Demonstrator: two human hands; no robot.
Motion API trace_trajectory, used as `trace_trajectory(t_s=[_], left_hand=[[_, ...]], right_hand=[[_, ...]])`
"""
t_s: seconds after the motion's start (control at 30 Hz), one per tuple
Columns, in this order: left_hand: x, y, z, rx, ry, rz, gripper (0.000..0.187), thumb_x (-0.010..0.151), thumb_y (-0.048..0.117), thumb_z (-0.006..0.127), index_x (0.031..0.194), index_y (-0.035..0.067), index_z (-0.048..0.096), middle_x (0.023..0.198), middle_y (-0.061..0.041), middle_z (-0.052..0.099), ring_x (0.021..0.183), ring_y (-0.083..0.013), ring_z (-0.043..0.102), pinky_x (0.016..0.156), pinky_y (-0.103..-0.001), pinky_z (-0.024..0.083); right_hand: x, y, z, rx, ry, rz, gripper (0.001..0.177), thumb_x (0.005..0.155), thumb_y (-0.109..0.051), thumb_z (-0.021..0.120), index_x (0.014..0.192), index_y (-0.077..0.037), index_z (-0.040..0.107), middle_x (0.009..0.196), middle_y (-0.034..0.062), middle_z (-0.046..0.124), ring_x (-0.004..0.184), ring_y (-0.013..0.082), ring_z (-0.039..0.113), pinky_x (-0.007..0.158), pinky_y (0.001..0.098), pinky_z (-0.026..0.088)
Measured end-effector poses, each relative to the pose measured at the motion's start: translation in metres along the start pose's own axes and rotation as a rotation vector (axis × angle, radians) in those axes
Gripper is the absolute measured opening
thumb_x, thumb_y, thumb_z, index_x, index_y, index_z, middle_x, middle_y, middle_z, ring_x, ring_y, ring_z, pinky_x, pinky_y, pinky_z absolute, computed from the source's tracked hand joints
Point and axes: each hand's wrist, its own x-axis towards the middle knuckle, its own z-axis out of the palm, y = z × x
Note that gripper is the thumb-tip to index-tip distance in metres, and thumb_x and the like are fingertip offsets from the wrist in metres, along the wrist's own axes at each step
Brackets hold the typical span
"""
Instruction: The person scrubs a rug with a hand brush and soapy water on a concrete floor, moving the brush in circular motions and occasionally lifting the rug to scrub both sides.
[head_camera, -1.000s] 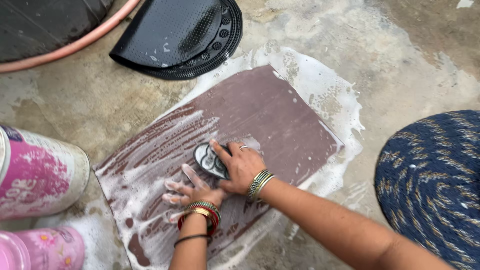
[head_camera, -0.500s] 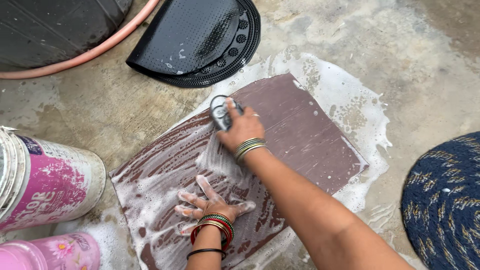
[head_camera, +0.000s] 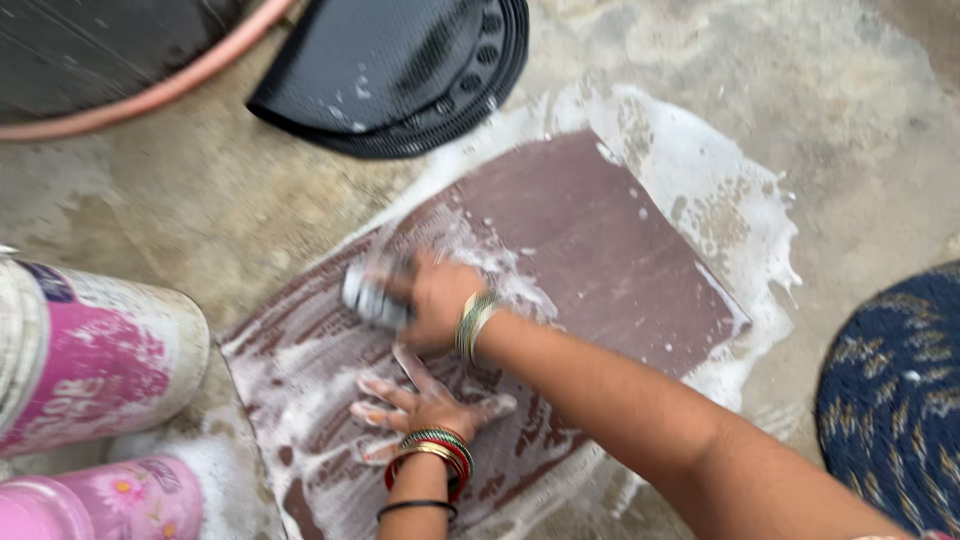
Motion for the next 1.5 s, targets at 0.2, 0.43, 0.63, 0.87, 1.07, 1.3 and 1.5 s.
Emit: trace_trajectory(t_s=[0.2,0.43,0.63,0.87,1.07,1.3,1.5], left_hand=[[0.0,-0.004,0.007,-0.046,0.052,0.014,0.166,0.051,0.076,0.092,0.158,0.034,-0.028,0.162,-0.025,-0.038,0.147,-0.0528,-0.032,0.107,-0.084,-0.001],[0.013,-0.001,0.014,-0.074,0.071,0.018,0.17,0.048,0.072,0.094,0.157,0.033,-0.03,0.157,-0.03,-0.041,0.143,-0.0563,-0.034,0.104,-0.087,0.001],[0.016,0.004,0.013,0.021,0.022,-0.048,0.168,0.05,0.08,0.091,0.157,0.027,-0.027,0.155,-0.033,-0.044,0.141,-0.0584,-0.036,0.103,-0.087,0.003],[0.023,-0.004,0.021,-0.062,0.061,0.005,0.168,0.049,0.075,0.09,0.156,0.034,-0.033,0.154,-0.027,-0.046,0.142,-0.0557,-0.036,0.105,-0.087,0.002],[0.031,-0.007,0.027,0.035,0.074,-0.011,0.157,0.053,0.082,0.085,0.157,0.031,-0.022,0.157,-0.033,-0.044,0.143,-0.0576,-0.036,0.102,-0.087,0.002],[0.028,0.004,0.028,-0.055,0.112,0.017,0.167,0.048,0.073,0.091,0.158,0.036,-0.03,0.158,-0.028,-0.041,0.143,-0.0547,-0.034,0.104,-0.087,0.002],[0.023,-0.008,0.03,-0.139,0.18,0.082,0.163,0.05,0.068,0.091,0.158,0.038,-0.026,0.159,-0.025,-0.041,0.145,-0.0524,-0.034,0.106,-0.087,0.002]], right_hand=[[0.011,0.001,0.015,-0.051,0.092,0.312,0.073,0.078,-0.062,0.074,0.144,-0.044,0.051,0.138,0.0274,0.049,0.111,0.0418,0.064,0.092,0.0491,0.055],[0.014,0.034,-0.005,-0.063,0.238,0.463,0.083,0.074,-0.066,0.074,0.147,-0.039,0.046,0.135,0.023,0.051,0.113,0.0405,0.063,0.089,0.0481,0.056],[-0.016,0.009,-0.001,-0.015,-0.077,0.056,0.079,0.076,-0.065,0.07,0.147,-0.04,0.047,0.134,0.021,0.052,0.108,0.0364,0.066,0.088,0.046,0.057],[-0.016,0.051,-0.01,-0.114,0.285,0.59,0.077,0.073,-0.065,0.073,0.142,-0.039,0.053,0.132,0.0209,0.054,0.109,0.0373,0.065,0.083,0.0458,0.058],[-0.058,0.015,0.0,-0.053,-0.071,0.211,0.083,0.073,-0.07,0.07,0.147,-0.04,0.049,0.125,0.0215,0.056,0.096,0.0367,0.069,0.08,0.0487,0.058],[-0.066,0.007,0.007,0.002,0.185,0.427,0.076,0.076,-0.068,0.071,0.145,-0.04,0.051,0.134,0.0243,0.051,0.094,0.0403,0.069,0.076,0.0498,0.059],[-0.107,0.01,-0.004,0.006,-0.015,0.263,0.087,0.07,-0.07,0.073,0.149,-0.044,0.046,0.124,0.0209,0.055,0.1,0.0386,0.066,0.084,0.0489,0.057]])
